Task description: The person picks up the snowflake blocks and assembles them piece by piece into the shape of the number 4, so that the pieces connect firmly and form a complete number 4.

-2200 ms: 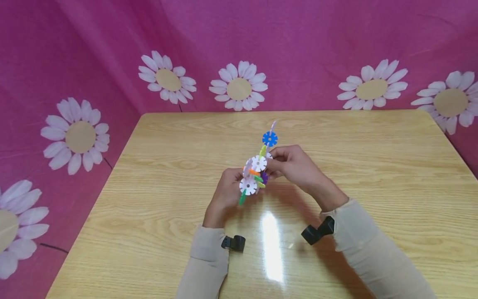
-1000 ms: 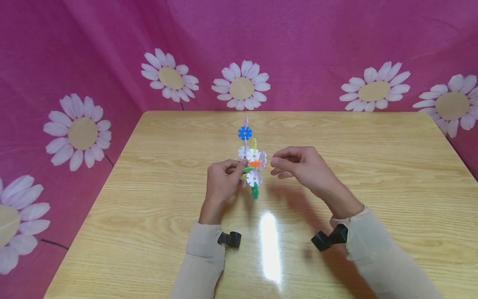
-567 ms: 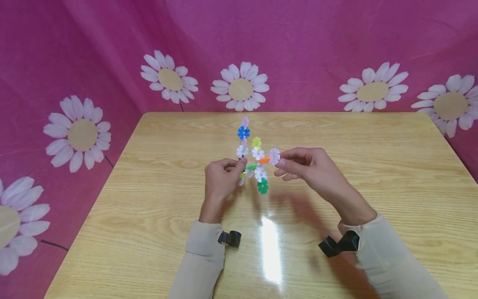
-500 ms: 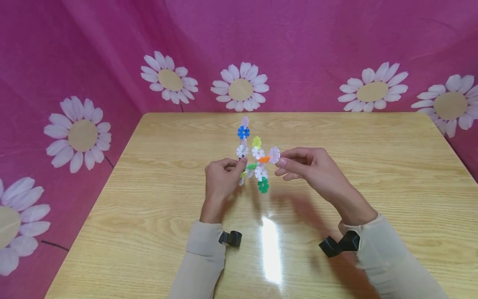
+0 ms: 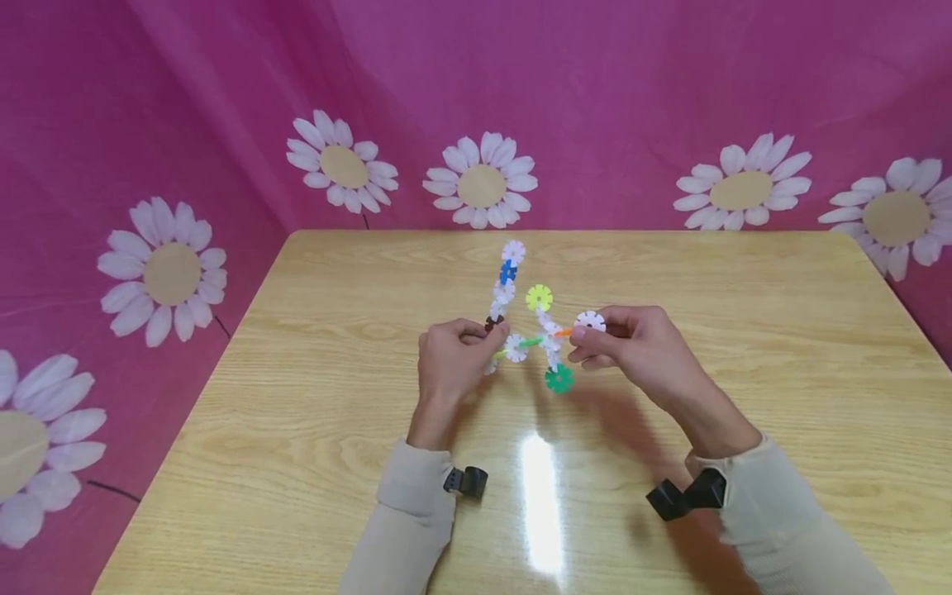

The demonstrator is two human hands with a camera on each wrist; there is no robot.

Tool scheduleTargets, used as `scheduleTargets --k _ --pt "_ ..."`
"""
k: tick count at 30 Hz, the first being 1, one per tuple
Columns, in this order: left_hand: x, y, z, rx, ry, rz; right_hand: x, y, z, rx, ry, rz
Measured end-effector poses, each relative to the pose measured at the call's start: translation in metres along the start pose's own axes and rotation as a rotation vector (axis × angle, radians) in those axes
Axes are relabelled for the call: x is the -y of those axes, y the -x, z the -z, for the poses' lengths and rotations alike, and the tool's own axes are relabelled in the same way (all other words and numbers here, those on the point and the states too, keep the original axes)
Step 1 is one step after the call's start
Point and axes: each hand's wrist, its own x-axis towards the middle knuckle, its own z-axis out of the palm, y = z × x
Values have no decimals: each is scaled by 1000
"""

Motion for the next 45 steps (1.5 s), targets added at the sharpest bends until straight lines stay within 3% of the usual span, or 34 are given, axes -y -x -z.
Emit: scheduleTargets --k 12,19,31,35,40,45 --pt "-2 2 -1 151 55 9 -26 -4 12 12 -85 -38" --pt "-3 0 -3 216 5 55 -40 -3 19 23 -137 -99" --pt "0 -3 -11 377 -85 79 -69 -3 29 90 -110 -163" --pt "1 -3 -12 414 -111 118 -76 -4 28 120 -74 -185" --pt "4 -5 -14 432 -152 155 -78 -4 25 113 130 -191" --pt "5 -7 -15 425 -176 142 -77 -5 24 101 272 -240"
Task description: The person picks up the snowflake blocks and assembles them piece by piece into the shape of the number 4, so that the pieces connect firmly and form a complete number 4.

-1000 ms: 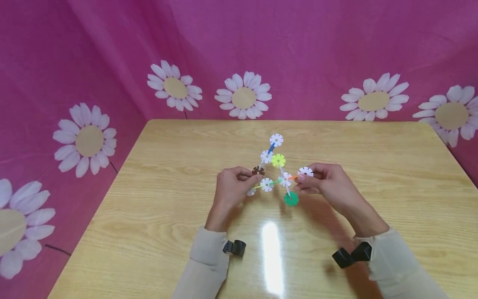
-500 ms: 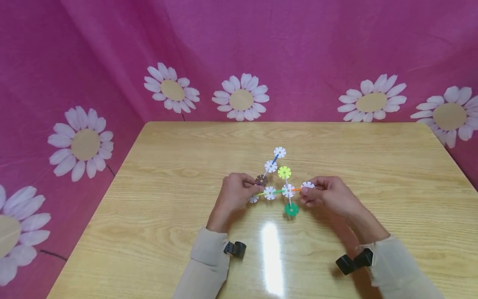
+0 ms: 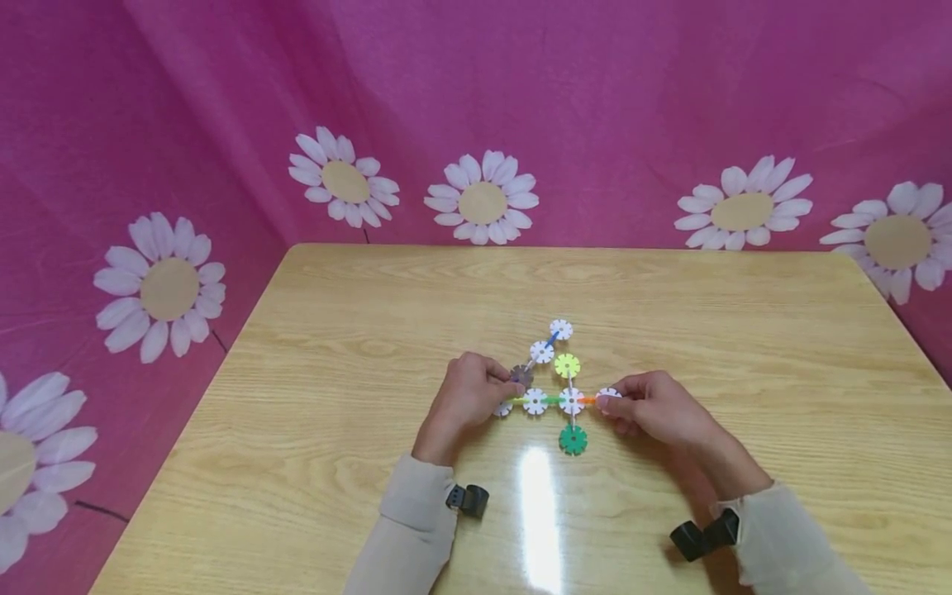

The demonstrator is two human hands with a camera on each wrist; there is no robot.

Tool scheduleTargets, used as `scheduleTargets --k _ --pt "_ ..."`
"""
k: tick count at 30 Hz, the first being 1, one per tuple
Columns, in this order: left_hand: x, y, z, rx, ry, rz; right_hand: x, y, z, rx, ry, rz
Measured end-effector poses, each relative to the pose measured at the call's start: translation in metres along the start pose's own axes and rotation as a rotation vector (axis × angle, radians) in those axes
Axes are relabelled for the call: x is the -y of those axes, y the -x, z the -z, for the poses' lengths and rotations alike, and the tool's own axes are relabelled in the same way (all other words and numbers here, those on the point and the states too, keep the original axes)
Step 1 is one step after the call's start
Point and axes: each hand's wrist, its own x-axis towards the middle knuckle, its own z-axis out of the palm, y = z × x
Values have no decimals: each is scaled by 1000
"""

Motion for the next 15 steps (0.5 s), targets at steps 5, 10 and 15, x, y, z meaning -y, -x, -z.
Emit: scheduleTargets --k 5,10,15 --pt "-1 -1 -1 -7 -37 -7 0 0 0 -22 52 -10" --pt "-1 0 -1 -32 -79 -12 0 0 -1 -38 90 -11" --pt "0 3 1 -57 -120 -43 0 1 0 -54 117 1"
